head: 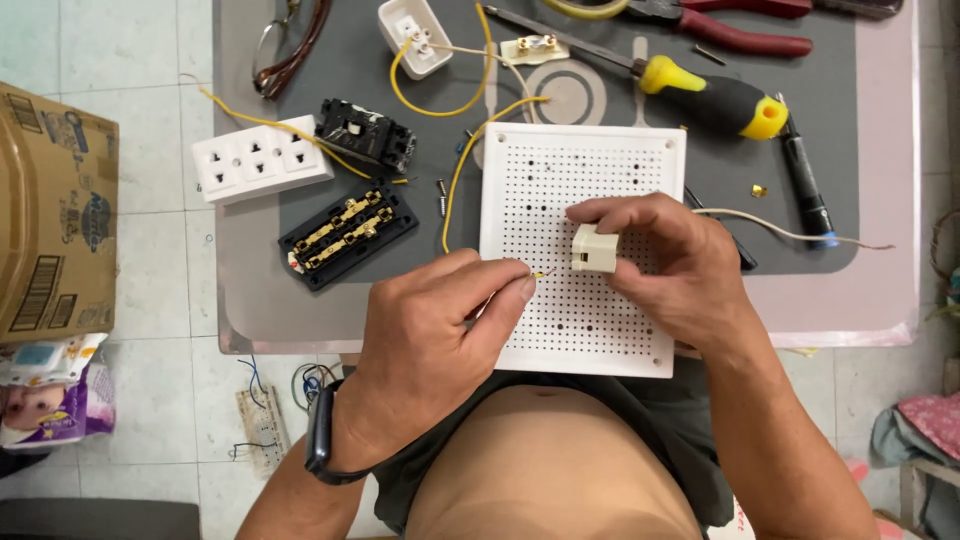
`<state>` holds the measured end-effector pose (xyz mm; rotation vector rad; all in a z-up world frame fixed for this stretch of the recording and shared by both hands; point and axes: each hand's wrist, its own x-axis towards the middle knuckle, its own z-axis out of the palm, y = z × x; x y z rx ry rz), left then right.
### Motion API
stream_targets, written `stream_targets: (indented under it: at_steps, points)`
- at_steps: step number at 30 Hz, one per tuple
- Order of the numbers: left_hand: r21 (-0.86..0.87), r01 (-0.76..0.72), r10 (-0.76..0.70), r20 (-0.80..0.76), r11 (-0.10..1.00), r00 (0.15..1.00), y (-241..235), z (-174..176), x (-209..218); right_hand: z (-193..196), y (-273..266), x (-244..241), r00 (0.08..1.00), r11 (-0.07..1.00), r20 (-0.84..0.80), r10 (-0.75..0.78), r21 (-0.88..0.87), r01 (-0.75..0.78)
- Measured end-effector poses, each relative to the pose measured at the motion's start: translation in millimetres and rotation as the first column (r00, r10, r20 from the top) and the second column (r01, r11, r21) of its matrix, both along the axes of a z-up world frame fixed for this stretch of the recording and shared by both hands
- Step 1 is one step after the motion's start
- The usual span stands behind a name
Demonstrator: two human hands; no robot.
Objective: The person assembles an electrical outlet by inserting wires into a terminal block and tightening the screws with a screwdriver. They then connect the terminal block to a perforated board and handle additional wires and a power strip.
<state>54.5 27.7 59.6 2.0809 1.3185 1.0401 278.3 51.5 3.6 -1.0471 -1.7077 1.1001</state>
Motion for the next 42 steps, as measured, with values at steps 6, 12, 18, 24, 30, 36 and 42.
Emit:
stream_targets:
  at_steps: [6, 12, 18, 24, 30, 36, 42]
  points:
    - [-0.016, 0.096, -0.096, -0.039, 0.995, 0.995, 10.1, 3.9, 11.4, 1.2, 3.3, 4.1, 0.991, 0.996, -0.127, 0.037, -0.071, -0.046]
    - [-0.034, 0.096, -0.099, -0.102, 0.995, 0.99, 16.5, 5.9, 20.2, 4.1, 3.4, 4.4, 0.987, 0.994, -0.146, 0.059, -0.078, -0.071]
    - [-0.05, 0.082, -0.087, -0.112, 0.995, 0.99, 19.1, 8.5, 22.0, 6.9, 3.1, 2.9, 0.998, 0.997, -0.067, 0.019, -0.072, -0.023]
    - [-0.074, 0.074, -0.084, -0.134, 0.994, 0.987, 18.3, 6.4, 21.1, 10.6, 2.8, 1.9, 1.0, 0.999, 0.02, -0.002, -0.048, 0.003]
    - [-0.062, 0.075, -0.084, -0.138, 0.995, 0.987, 18.2, 7.6, 19.8, 4.3, 3.1, 5.0, 0.997, 0.999, 0.077, 0.011, 0.037, -0.014]
    - [-0.058, 0.068, -0.075, -0.127, 0.996, 0.989, 16.8, 4.8, 18.1, 4.9, 2.6, 3.1, 0.994, 1.0, 0.105, -0.015, 0.015, 0.013]
    - [-0.044, 0.053, -0.057, -0.114, 0.998, 0.992, 17.5, -1.4, 17.2, 4.4, 2.0, 3.4, 0.99, 0.998, 0.141, -0.021, 0.057, 0.013]
